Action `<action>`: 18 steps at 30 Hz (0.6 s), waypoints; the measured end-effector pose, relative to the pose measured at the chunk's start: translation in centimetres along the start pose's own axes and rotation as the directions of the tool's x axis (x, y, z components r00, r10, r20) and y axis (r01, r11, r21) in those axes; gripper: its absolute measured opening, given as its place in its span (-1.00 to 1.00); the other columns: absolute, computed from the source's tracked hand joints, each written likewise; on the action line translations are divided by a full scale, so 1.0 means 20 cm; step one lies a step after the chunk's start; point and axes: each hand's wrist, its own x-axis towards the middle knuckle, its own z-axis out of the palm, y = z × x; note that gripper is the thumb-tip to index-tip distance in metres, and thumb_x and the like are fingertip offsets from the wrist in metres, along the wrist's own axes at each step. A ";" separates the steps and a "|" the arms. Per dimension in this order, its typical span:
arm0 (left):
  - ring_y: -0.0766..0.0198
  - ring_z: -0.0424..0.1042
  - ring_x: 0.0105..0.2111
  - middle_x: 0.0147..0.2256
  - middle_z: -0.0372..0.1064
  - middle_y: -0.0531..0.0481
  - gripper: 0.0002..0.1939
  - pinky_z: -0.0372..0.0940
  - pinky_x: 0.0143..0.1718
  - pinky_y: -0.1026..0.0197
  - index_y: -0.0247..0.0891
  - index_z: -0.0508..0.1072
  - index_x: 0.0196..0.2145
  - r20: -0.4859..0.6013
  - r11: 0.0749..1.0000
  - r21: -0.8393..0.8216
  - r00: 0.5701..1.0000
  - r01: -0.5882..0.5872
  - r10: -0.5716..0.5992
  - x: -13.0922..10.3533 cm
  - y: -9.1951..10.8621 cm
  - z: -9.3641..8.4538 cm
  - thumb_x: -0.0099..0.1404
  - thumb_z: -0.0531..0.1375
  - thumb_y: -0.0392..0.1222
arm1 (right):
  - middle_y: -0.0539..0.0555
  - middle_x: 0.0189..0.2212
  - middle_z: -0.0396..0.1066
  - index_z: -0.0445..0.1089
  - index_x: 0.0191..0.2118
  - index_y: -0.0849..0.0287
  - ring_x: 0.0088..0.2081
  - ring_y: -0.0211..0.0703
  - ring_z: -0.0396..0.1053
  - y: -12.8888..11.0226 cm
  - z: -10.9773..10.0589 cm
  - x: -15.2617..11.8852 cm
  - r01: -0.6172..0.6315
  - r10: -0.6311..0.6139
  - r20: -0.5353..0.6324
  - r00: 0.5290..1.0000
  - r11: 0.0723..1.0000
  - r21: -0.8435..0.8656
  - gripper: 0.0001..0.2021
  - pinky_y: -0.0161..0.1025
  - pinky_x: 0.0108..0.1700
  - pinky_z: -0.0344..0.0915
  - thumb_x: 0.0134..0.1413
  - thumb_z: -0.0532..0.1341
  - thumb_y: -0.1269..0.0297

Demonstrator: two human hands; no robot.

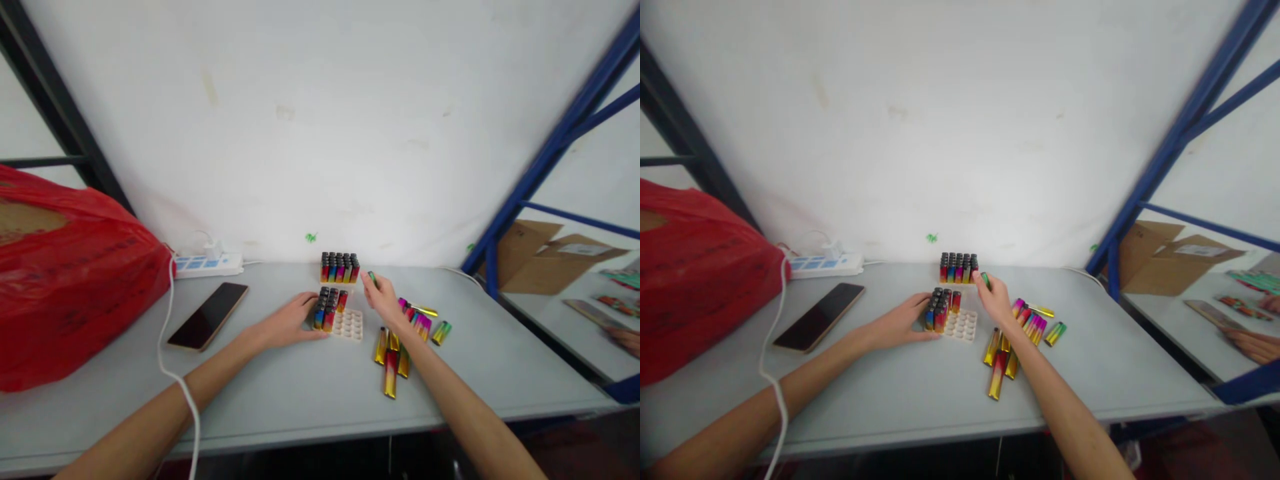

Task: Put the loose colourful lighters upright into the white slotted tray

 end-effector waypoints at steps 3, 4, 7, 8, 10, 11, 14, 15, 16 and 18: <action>-0.26 0.37 0.32 0.32 0.37 -0.33 -0.13 0.25 0.41 -0.20 -0.23 0.36 0.37 -0.014 1.000 -0.002 1.000 -0.014 0.014 0.00 -0.01 0.00 0.31 0.40 0.33 | -0.09 -0.66 0.08 0.07 -0.59 0.03 -0.55 -0.26 0.08 -0.01 0.02 -0.04 0.064 -0.070 -0.031 0.997 0.983 -0.170 -0.35 -0.21 -0.44 0.04 0.26 0.12 -0.39; -0.26 0.37 0.32 0.32 0.37 -0.32 -0.13 0.25 0.41 -0.19 -0.23 0.36 0.37 -0.018 1.000 -0.002 1.000 -0.018 0.017 0.00 -0.01 0.01 0.31 0.40 0.33 | -0.09 -0.66 0.09 0.06 -0.60 0.03 -0.54 -0.25 0.09 -0.01 0.02 -0.05 0.075 -0.082 -0.027 0.996 0.977 -0.199 -0.37 -0.21 -0.42 0.03 0.27 0.11 -0.35; -0.25 0.37 0.32 0.32 0.38 -0.31 -0.14 0.26 0.40 -0.20 -0.23 0.36 0.37 -0.015 1.000 0.000 1.000 -0.023 0.023 0.00 -0.01 0.01 0.31 0.41 0.31 | -0.08 -0.64 0.11 0.08 -0.58 0.03 -0.52 -0.23 0.11 -0.01 0.03 -0.06 0.102 -0.109 -0.011 0.994 0.963 -0.248 -0.46 -0.20 -0.39 0.01 0.27 0.09 -0.23; -0.25 0.37 0.32 0.32 0.38 -0.32 -0.15 0.26 0.40 -0.20 -0.24 0.37 0.36 -0.010 1.000 0.002 1.000 -0.021 0.021 0.00 -0.01 0.01 0.32 0.41 0.31 | -0.08 -0.63 0.13 0.08 -0.57 0.03 -0.52 -0.22 0.12 -0.01 0.03 -0.06 0.110 -0.118 -0.013 0.993 0.959 -0.262 -0.49 -0.20 -0.38 0.01 0.27 0.08 -0.20; -0.26 0.36 0.33 0.32 0.37 -0.35 -0.16 0.25 0.41 -0.20 -0.27 0.38 0.35 0.000 1.000 0.006 1.000 -0.015 0.015 0.00 0.00 0.00 0.32 0.40 0.31 | -0.08 -0.62 0.15 0.10 -0.55 0.03 -0.50 -0.22 0.13 0.00 0.04 -0.07 0.121 -0.131 -0.018 0.991 0.952 -0.282 -0.51 -0.20 -0.37 0.02 0.29 0.07 -0.17; -0.26 0.35 0.34 0.32 0.36 -0.35 -0.16 0.25 0.41 -0.20 -0.27 0.39 0.34 0.003 1.000 0.007 1.000 -0.012 0.012 0.00 0.00 0.00 0.33 0.40 0.31 | -0.08 -0.61 0.16 0.11 -0.53 0.04 -0.49 -0.21 0.14 0.00 0.04 -0.07 0.125 -0.135 -0.015 0.991 0.949 -0.288 -0.52 -0.20 -0.36 0.04 0.31 0.06 -0.17; -0.26 0.35 0.35 0.33 0.36 -0.34 -0.16 0.24 0.42 -0.19 -0.27 0.39 0.35 0.009 1.000 0.011 1.000 -0.005 0.005 0.00 0.01 -0.01 0.33 0.39 0.32 | -0.09 -0.56 0.22 0.18 -0.43 0.05 -0.46 -0.18 0.21 -0.02 0.03 -0.08 0.147 -0.142 0.038 0.989 0.945 -0.291 -0.53 -0.21 -0.33 0.11 0.40 0.05 -0.18; -0.25 0.35 0.35 0.33 0.36 -0.33 -0.16 0.25 0.42 -0.19 -0.26 0.38 0.35 0.011 1.000 0.013 1.000 -0.006 0.006 0.00 0.01 -0.01 0.33 0.39 0.32 | -0.09 -0.55 0.24 0.20 -0.39 0.04 -0.46 -0.17 0.24 -0.04 0.02 -0.09 0.160 -0.145 0.072 0.987 0.943 -0.290 -0.55 -0.21 -0.32 0.14 0.43 0.03 -0.18; -0.25 0.34 0.35 0.33 0.36 -0.32 -0.16 0.25 0.42 -0.19 -0.25 0.38 0.36 0.012 1.000 0.015 1.000 -0.009 0.009 0.00 0.01 -0.01 0.33 0.39 0.32 | -0.09 -0.53 0.27 0.21 -0.35 0.04 -0.45 -0.16 0.27 -0.05 0.01 -0.09 0.181 -0.156 0.108 0.982 0.938 -0.294 -0.56 -0.21 -0.31 0.17 0.47 0.01 -0.16; -0.25 0.35 0.35 0.32 0.37 -0.32 -0.15 0.26 0.41 -0.20 -0.24 0.37 0.37 0.006 1.000 0.015 1.000 -0.014 0.014 0.00 0.01 -0.01 0.33 0.39 0.32 | -0.05 -0.48 0.33 0.22 -0.31 0.04 -0.40 -0.13 0.33 -0.08 0.00 -0.10 0.264 -0.218 0.170 0.961 0.908 -0.326 -0.59 -0.20 -0.27 0.24 0.53 -0.02 -0.11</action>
